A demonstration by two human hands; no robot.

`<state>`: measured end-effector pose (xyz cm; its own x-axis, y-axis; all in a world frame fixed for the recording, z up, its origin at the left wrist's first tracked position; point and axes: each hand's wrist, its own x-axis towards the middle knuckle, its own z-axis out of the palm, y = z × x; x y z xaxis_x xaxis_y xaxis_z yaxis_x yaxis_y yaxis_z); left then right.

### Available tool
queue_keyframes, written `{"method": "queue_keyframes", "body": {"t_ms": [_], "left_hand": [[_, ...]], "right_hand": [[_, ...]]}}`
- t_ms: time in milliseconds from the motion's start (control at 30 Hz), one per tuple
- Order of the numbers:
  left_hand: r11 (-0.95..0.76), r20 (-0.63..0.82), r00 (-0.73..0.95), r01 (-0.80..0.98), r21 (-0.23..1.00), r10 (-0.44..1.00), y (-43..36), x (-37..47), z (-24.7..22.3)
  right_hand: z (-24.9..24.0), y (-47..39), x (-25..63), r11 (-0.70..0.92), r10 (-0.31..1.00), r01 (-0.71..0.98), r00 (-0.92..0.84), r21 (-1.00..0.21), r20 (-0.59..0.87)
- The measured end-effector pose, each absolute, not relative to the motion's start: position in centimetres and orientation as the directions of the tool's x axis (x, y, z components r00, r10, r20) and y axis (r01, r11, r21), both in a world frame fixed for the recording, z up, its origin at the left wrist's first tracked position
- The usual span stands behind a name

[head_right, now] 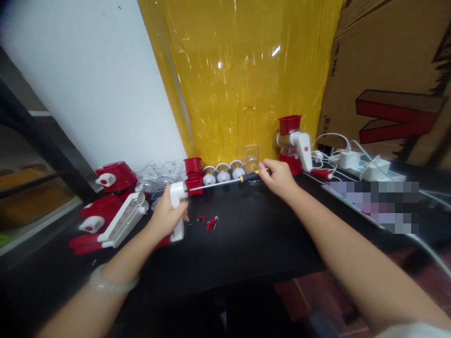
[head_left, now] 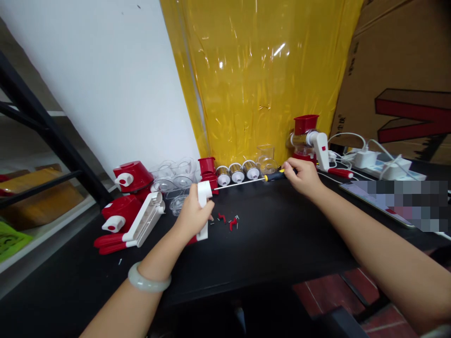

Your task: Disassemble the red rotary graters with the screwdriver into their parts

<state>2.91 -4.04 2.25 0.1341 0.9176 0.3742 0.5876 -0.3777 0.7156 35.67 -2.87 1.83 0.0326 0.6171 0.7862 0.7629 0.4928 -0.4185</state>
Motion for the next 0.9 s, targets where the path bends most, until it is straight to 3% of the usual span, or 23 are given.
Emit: {"method": "queue_keyframes", "body": {"t_ms": [100, 233, 333, 433, 500, 600, 700, 900], "left_hand": [[-0.279, 0.224, 0.183, 0.375, 0.884, 0.957, -3.4, 2.9, 1.7], [-0.296, 0.242, 0.180, 0.409, 0.863, 0.953, -3.2, 2.9, 1.5], [-0.388, 0.335, 0.197, 0.429, 0.816, 0.921, -3.7, 3.0, 1.9], [-0.457, 0.443, 0.160, 0.516, 0.725, 0.882, -4.1, 2.9, 2.4], [-0.465, 0.500, 0.136, 0.626, 0.626, 0.856, -4.1, 2.6, 2.6], [-0.457, 0.529, 0.153, 0.729, 0.510, 0.835, -4.0, 2.1, 2.8], [-0.457, 0.518, 0.180, 0.751, 0.477, 0.836, -4.0, 1.9, 2.8], [-0.447, 0.456, 0.168, 0.645, 0.620, 0.874, -4.3, 2.3, 2.7]], "right_hand": [[2.0, -3.1, 35.4, 0.523, 0.570, 0.738, 0.067, -0.426, 0.819], [1.9, -2.4, 35.5, 0.537, 0.640, 0.622, 0.140, -0.570, 0.756], [1.5, -1.7, 35.6, 0.453, 0.815, 0.425, 0.160, -0.784, 0.557], [0.8, -1.3, 35.6, 0.221, 0.973, 0.236, 0.010, -0.946, 0.230], [0.4, -1.2, 35.5, 0.089, 0.993, 0.266, -0.093, -0.960, 0.066], [0.0, -1.1, 35.5, 0.006, 0.998, 0.407, -0.066, -0.913, -0.023], [0.3, -1.0, 35.6, 0.067, 0.997, 0.507, 0.009, -0.859, 0.083], [1.3, -1.8, 35.9, 0.423, 0.786, 0.740, -0.013, -0.523, 0.618]]}}
